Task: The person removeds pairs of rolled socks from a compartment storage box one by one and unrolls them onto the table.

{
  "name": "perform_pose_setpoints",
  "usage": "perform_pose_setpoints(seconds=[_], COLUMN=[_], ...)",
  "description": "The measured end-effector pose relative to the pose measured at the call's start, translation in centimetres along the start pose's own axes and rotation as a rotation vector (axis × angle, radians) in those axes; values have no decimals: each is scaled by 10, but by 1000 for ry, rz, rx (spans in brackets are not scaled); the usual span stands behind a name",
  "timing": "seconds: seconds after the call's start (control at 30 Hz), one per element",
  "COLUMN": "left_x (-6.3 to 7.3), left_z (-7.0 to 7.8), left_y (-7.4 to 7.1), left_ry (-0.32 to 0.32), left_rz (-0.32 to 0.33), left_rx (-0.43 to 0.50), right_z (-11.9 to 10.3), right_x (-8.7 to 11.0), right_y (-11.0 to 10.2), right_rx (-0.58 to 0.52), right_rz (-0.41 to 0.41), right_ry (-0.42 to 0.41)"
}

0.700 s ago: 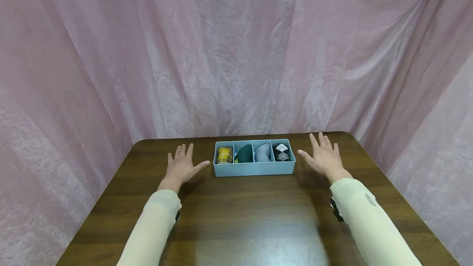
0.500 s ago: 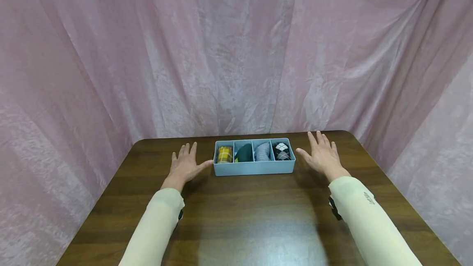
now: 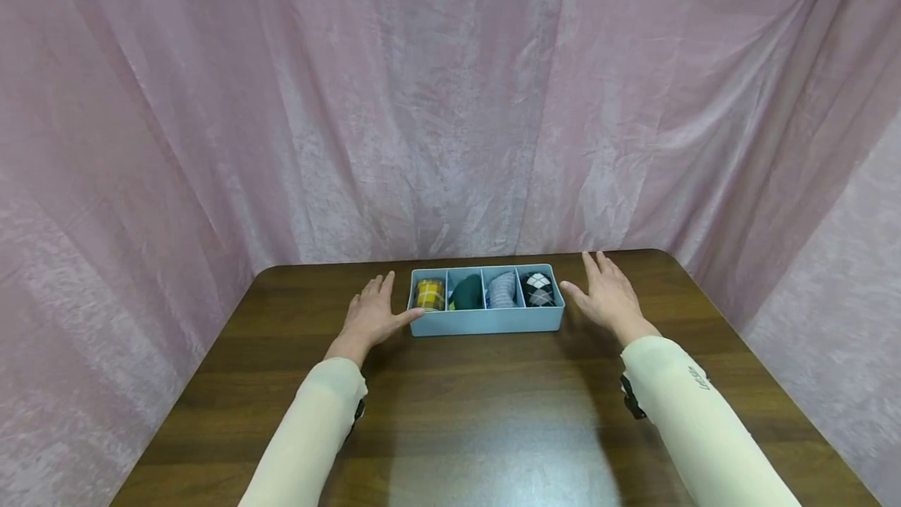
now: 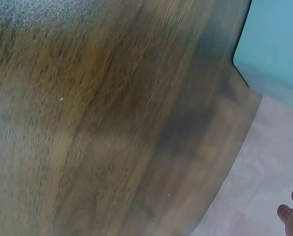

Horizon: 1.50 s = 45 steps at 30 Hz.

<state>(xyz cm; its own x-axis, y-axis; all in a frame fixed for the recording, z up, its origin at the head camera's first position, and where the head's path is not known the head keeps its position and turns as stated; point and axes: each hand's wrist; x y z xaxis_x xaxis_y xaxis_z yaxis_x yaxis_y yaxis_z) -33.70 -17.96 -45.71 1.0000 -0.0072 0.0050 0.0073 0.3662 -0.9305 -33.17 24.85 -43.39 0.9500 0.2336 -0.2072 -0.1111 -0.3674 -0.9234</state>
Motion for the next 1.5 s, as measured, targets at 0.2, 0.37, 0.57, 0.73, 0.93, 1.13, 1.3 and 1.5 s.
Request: perform_pose_setpoints(seconds=[0.2,0.37,0.57,0.73,0.93,1.13,1.3,1.5], left_x=[0,-3,-5,-5,-5,-8,-8,-8], left_z=[8,11,13,14,13,10,11,11], left_y=[6,7,12,16,20,26,27,27], left_ry=[-6,-17,-30,-31,-38,-53,-69,-72], left_rz=[-27,-45,-80,-97,-100,-119,-137,-128], left_rx=[87,173,268,319,382,397,419,446], right_z=[-4,-12,-20,-24,-26,-27,-26,-31], right_x=[-1,-3,-5,-6,-8,-7,-7,-8], right_y=[4,4,4,5,5,10,15,15], right_rx=[-27,-83,-163,-213,-289,-335,-347,-386], right_rz=[3,47,85,105,143,156,163,165], right_ry=[-2,-12,-4,22,56,77,82,92])
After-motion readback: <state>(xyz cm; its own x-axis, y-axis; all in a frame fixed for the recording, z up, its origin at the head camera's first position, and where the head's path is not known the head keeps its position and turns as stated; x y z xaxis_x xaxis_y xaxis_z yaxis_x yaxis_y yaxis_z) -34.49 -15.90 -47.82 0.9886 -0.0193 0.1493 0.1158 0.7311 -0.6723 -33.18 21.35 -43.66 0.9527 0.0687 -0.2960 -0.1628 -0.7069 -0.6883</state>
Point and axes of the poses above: each hand's wrist, its own x-axis away from the middle knuckle, its own y-axis out of the palm, z = x × y, and after that the axes turned 8 degrees about -y, right-handed
